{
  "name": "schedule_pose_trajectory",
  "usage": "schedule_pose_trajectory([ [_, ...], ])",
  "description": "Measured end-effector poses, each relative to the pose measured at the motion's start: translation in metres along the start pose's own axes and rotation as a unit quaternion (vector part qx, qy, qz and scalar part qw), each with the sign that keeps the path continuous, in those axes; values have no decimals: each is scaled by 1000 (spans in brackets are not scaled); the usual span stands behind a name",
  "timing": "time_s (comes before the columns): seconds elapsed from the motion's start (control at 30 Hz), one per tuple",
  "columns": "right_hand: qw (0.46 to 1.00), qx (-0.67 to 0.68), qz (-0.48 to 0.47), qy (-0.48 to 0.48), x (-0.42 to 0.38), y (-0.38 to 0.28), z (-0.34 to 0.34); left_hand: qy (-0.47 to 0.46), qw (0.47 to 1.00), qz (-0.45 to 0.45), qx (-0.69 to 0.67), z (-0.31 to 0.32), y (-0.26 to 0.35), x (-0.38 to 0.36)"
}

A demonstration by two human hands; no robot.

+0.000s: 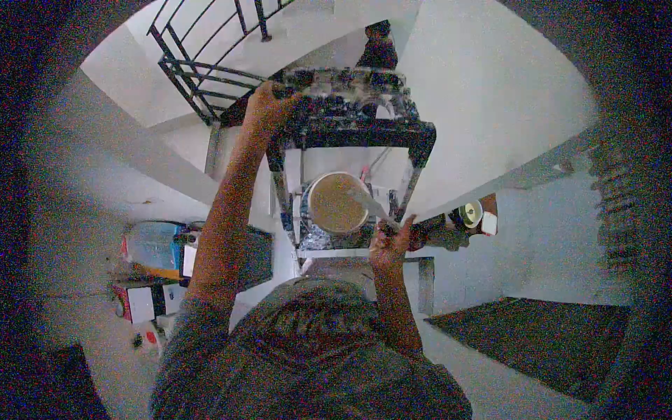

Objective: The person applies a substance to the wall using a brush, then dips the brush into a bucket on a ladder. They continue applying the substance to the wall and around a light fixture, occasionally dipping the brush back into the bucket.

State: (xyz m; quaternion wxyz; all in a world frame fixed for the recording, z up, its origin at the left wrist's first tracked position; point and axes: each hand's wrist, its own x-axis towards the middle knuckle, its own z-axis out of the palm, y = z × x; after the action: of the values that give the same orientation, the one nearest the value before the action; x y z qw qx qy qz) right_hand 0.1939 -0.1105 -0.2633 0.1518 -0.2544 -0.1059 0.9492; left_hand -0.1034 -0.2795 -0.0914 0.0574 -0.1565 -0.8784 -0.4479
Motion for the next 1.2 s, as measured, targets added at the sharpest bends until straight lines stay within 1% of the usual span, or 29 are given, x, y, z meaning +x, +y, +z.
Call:
schedule_pose_trajectory([
  [0.03, 1000, -1, -5, -8, -7, -2, 18, 5, 1000, 7, -3, 0, 0, -1],
  [0.1, 991, -9, -99, 94, -27, -5, 69, -30, 999, -25, -20, 3, -5, 5],
  [0.13, 996, -16, -81, 21, -42, -11, 85, -40, 997, -2, -73, -1, 1, -1],
  [0.17, 998, -7, -42, -55, -50, -17, 89, 0, 995, 57, -87, 8, -14, 5],
  [0.2, 991, -5, -3, -135, -52, -26, 97, -12, 992, 30, -119, 11, -15, 5],
  [0.23, 994, 71, -85, 4, -52, -29, 117, -4, 999, 37, 20, 18, -32, 15],
  [0.27, 990, 56, -114, -67, -69, -29, 143, 5, 995, 94, -15, -4, -2, -12],
  [0.3, 985, 55, -126, -100, -73, -35, 158, -29, 981, 171, 84, 12, -25, 4],
  [0.33, 969, 65, -153, -183, -78, -39, 167, 55, 982, 178, 17, 30, -50, 9],
  [0.37, 947, 76, -177, -258, -81, -43, 175, 91, 957, 274, 38, 19, -44, 1],
  [0.4, 944, 41, -215, -247, -84, -50, 183, 58, 984, 163, 34, 2, -16, -13],
  [0.43, 939, 42, -223, -259, -88, -52, 191, 65, 982, 175, 30, -2, -10, -17],
  [0.5, 899, -41, -309, -306, -98, -53, 205, 47, 989, 137, -3, -9, -4, -23],
  [0.53, 893, -30, -290, -344, -99, -58, 212, 35, 992, 118, 11, -8, -1, -23],
  [0.57, 894, -27, -293, -339, -103, -59, 219, 29, 992, 118, 13, -9, 0, -28],
  [0.63, 914, 29, -230, -334, -102, -60, 232, 54, 991, 124, -1, -14, 8, -31],
  [0.67, 910, 85, -198, -355, -99, -61, 233, 6, 994, 94, 58, -27, 29, -35],
  [0.7, 911, 84, -200, -350, -102, -57, 230, 0, 994, 93, 57, -23, 23, -35],
  [0.77, 912, 168, -154, -341, -100, -51, 228, -14, 993, 110, 39, -12, 8, -29],
  [0.8, 924, 220, -140, -279, -98, -49, 227, -11, 992, 81, -98, -20, 14, -39],
  [0.83, 927, 220, -140, -268, -90, -48, 215, -18, 993, 72, -96, -13, 4, -33],
  [0.9, 919, 24, -134, -371, -66, -39, 182, 35, 984, 151, -83, 8, -27, -21],
  [0.93, 953, -32, -276, -119, -57, -25, 171, 54, 988, 140, -26, 18, -39, -28],
  [0.97, 956, -32, -271, -106, -50, -18, 150, 69, 989, 127, 30, 17, -35, -39],
  [1.03, 967, -93, -220, -86, -30, -6, 110, 20, 992, 63, -104, 12, -24, -44],
  [1.07, 964, -149, -220, -25, -17, 1, 92, 22, 997, 48, -64, 21, -37, -36],
  [1.1, 917, -260, -304, 17, -12, 12, 81, 24, 999, 36, -24, 28, -49, -28],
  [1.17, 942, -216, -250, 53, 13, 22, 37, -16, 999, 11, -37, 30, -56, -24],
  [1.2, 943, -216, -244, 65, 27, 24, 14, -40, 998, -3, -56, 34, -61, -22],
])
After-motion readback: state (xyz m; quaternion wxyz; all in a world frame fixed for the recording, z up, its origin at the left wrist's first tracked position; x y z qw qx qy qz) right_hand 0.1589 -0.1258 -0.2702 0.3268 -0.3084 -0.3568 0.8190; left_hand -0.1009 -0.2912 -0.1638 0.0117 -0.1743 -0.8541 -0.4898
